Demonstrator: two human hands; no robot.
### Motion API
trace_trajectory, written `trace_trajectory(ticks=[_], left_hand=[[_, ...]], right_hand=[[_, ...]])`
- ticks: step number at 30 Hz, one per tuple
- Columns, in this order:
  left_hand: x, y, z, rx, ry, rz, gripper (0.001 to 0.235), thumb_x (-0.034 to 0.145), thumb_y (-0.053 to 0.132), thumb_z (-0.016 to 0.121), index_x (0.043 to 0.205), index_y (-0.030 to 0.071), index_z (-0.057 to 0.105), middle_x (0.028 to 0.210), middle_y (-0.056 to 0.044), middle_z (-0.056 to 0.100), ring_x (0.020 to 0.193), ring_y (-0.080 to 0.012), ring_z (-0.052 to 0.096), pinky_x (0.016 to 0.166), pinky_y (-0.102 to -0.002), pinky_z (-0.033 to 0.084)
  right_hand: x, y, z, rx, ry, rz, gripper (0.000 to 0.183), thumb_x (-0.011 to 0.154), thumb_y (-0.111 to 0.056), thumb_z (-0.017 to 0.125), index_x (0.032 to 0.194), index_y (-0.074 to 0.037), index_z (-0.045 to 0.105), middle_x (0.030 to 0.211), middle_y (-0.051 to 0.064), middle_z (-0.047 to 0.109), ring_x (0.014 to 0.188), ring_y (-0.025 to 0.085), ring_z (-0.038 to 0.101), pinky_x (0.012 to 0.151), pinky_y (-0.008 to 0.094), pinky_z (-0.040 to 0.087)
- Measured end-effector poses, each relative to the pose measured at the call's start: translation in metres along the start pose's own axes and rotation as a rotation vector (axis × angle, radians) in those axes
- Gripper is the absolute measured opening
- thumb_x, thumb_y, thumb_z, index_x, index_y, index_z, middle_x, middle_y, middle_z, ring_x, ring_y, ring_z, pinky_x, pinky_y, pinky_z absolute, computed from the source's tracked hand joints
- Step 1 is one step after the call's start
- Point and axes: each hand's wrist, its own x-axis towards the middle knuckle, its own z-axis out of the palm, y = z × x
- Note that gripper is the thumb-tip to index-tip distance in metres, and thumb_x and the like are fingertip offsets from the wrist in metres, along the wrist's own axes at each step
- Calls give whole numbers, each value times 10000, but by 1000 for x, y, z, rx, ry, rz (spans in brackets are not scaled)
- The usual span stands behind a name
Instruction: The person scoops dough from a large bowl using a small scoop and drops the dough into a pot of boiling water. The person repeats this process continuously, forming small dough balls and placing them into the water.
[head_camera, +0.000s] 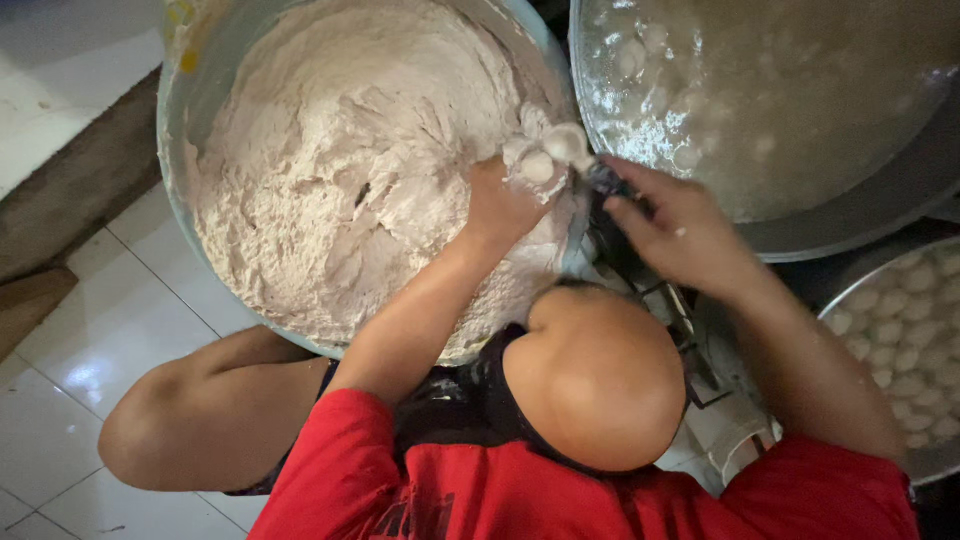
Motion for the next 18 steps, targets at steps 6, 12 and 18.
trace_trajectory(ticks=[6, 12, 18], left_hand=[[9, 6, -6, 143, -233, -193, 200, 768, 214, 773, 864, 42, 740, 827, -165, 740, 789, -354, 747, 712, -413, 579], [19, -11, -25, 561, -278, -227, 487, 724, 453, 788, 864, -9, 730, 867, -217, 727, 854, -420, 698, 810, -504, 544], [94, -73, -101, 817, -148, -194, 617, 810, 605, 685, 931, 3, 742, 981, -214, 731, 983, -396, 689, 909, -509, 529]], right_hand=[[1, -22, 6, -10, -117, 104, 471, 982, -199, 672, 1424, -56, 596, 817, 87, 684, 659, 157, 580, 615, 322, 509], [18, 0, 1, 381, -137, 294, 495, 963, -217, 658, 1439, -91, 611, 809, 48, 644, 555, 119, 499, 473, 305, 411], [64, 46, -50, -217, 299, 475, 428, 994, -204, 587, 1407, -90, 596, 993, 85, 725, 679, 204, 612, 556, 387, 467]])
